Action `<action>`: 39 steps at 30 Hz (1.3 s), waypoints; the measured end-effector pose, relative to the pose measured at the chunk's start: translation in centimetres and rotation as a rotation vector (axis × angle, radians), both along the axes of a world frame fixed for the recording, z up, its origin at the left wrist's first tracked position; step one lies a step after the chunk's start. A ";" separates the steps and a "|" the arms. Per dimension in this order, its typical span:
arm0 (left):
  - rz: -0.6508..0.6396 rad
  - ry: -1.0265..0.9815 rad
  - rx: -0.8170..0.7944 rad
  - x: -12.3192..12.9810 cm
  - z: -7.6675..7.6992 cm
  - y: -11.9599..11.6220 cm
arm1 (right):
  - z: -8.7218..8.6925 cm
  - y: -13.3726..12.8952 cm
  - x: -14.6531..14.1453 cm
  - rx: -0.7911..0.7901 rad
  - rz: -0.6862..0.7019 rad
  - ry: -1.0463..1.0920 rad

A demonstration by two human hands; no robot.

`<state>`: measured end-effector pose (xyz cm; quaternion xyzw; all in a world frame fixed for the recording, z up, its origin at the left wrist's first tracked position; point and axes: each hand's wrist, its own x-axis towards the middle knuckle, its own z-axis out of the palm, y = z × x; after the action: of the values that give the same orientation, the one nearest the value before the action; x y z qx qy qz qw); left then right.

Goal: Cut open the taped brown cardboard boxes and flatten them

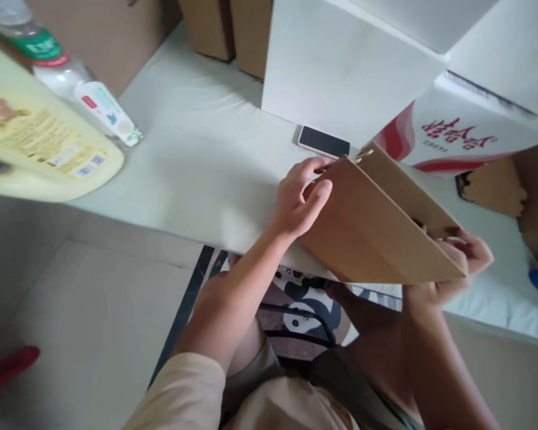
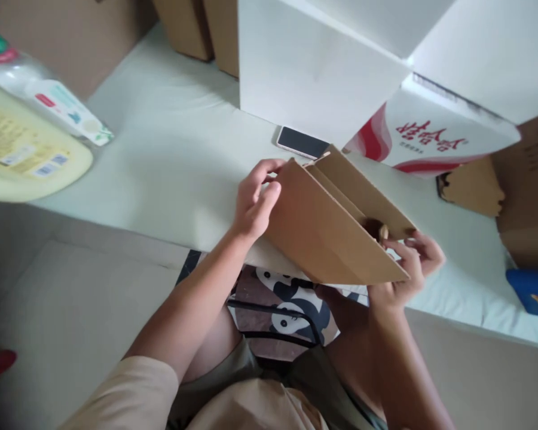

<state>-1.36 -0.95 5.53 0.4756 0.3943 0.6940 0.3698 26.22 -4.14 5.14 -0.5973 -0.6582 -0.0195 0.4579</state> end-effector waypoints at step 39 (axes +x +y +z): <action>0.147 0.617 0.094 -0.1 -3.5 6.2 | -5.1 1.4 2.2 0.012 0.471 0.383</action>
<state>-1.50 5.22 2.04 0.6505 0.4885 0.5593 0.1592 28.41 -2.78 0.04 -0.4184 -0.6800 0.1961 0.5693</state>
